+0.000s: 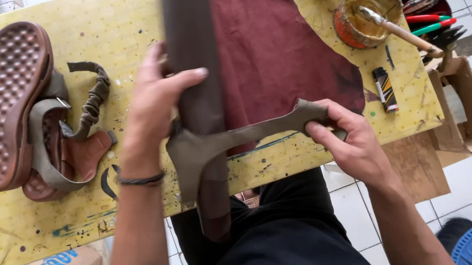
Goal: The person positions a sandal strap on a workbench, then uses a utility knife to trim excess material from the strap ends and around the metal buckle. The person repeatedly adjusts the strap and cuts small sections to refine the fit.
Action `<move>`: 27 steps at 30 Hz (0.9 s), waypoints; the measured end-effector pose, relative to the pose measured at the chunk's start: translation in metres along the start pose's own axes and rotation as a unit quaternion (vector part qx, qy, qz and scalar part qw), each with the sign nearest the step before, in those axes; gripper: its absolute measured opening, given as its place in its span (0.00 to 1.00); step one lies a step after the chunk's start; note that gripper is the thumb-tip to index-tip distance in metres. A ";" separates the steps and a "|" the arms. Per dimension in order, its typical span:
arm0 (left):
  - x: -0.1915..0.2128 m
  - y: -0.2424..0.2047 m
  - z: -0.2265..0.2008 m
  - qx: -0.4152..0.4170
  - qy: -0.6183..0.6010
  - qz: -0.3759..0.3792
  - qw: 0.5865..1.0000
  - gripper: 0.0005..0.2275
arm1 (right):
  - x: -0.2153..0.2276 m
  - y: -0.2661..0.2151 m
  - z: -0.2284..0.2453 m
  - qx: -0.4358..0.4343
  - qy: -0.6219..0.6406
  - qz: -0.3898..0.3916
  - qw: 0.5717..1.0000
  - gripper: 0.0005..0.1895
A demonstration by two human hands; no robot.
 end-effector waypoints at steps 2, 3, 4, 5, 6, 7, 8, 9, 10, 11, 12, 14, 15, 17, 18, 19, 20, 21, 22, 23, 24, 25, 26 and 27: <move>0.034 -0.010 -0.013 0.017 -0.046 -0.035 0.998 0.29 | 0.005 0.005 -0.010 -0.019 -0.007 -0.014 1.000 0.10; 0.054 -0.017 -0.017 0.033 -0.094 -0.068 0.993 0.26 | 0.008 0.008 -0.017 -0.038 -0.016 -0.029 0.999 0.10; 0.062 -0.024 -0.022 0.032 -0.093 -0.073 0.992 0.26 | 0.010 0.013 -0.014 -0.037 -0.014 -0.024 0.999 0.10; 0.075 -0.031 -0.026 0.029 -0.090 -0.106 0.990 0.24 | 0.016 0.018 -0.007 -0.004 -0.082 -0.046 0.996 0.08; 0.088 -0.040 -0.029 0.026 -0.088 -0.138 0.986 0.23 | 0.021 0.022 0.002 0.029 -0.149 -0.067 0.986 0.08; 0.094 -0.040 -0.021 0.026 -0.088 -0.141 0.986 0.23 | 0.019 0.025 -0.005 0.030 -0.148 -0.064 0.987 0.08; 0.104 -0.040 -0.014 0.026 -0.059 -0.168 0.984 0.23 | 0.019 0.026 -0.006 0.055 -0.226 -0.078 0.969 0.09; 0.114 -0.041 -0.007 0.026 -0.032 -0.194 0.980 0.23 | 0.018 0.029 -0.007 0.082 -0.303 -0.091 0.945 0.11; 0.113 -0.043 -0.005 0.026 -0.032 -0.199 0.979 0.23 | 0.017 0.031 -0.008 0.084 -0.302 -0.087 0.946 0.11; 0.112 -0.046 -0.005 0.018 -0.002 -0.200 0.980 0.25 | 0.018 0.034 -0.011 0.067 -0.325 -0.090 0.939 0.10; 0.111 -0.048 -0.005 0.010 0.028 -0.201 0.979 0.28 | 0.018 0.036 -0.014 0.051 -0.348 -0.093 0.931 0.09; 0.117 -0.041 0.008 -0.002 0.035 -0.203 0.979 0.29 | 0.019 0.035 -0.015 0.089 -0.388 -0.093 0.912 0.11; 0.119 -0.037 0.012 -0.015 0.045 -0.199 0.979 0.31 | 0.018 0.035 -0.013 0.126 -0.427 -0.099 0.890 0.12; 0.108 -0.035 0.005 -0.026 0.045 -0.180 0.982 0.32 | 0.027 0.036 -0.028 0.153 -0.422 -0.092 0.889 0.10; 0.100 -0.033 0.001 -0.037 0.048 -0.154 0.986 0.33 | 0.031 0.036 -0.035 0.177 -0.417 -0.090 0.887 0.09; 0.093 -0.040 -0.011 -0.037 0.045 -0.160 0.985 0.33 | 0.028 0.033 -0.017 0.181 -0.417 -0.086 0.887 0.09; 0.079 -0.044 -0.017 -0.003 0.038 -0.124 0.991 0.36 | 0.030 0.034 -0.014 0.093 -0.404 -0.078 0.907 0.11; 0.066 -0.048 -0.023 0.032 0.031 -0.088 0.995 0.39 | 0.033 0.033 -0.010 0.005 -0.388 -0.068 0.919 0.15; 0.068 -0.046 -0.024 0.032 0.027 -0.094 0.995 0.39 | 0.035 0.027 -0.002 0.009 -0.389 -0.063 0.919 0.15; 0.068 -0.045 -0.027 0.010 0.070 -0.085 0.994 0.35 | 0.040 0.019 0.007 0.017 -0.395 -0.081 0.915 0.15; 0.066 -0.043 -0.030 -0.011 0.112 -0.077 0.991 0.31 | 0.047 0.011 0.016 0.024 -0.400 -0.100 0.911 0.14; 0.073 -0.039 -0.022 -0.008 0.111 -0.079 0.991 0.31 | 0.050 0.005 0.014 0.024 -0.401 -0.096 0.911 0.14; 0.083 -0.036 -0.020 -0.026 0.200 -0.119 0.972 0.29 | 0.057 -0.002 0.016 0.041 -0.418 -0.116 0.900 0.12; 0.091 -0.031 -0.020 -0.045 0.287 -0.155 0.944 0.28 | 0.064 -0.009 0.018 0.058 -0.435 -0.139 0.888 0.10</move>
Point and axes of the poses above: each hand's wrist, its own y-axis towards the middle knuckle, its own x-axis out of the back of the hand, z = x × y, the point moved 8 cm from there along y, towards the middle knuckle, and after that the axes turned 1 degree about x, right-handed, at the moved point
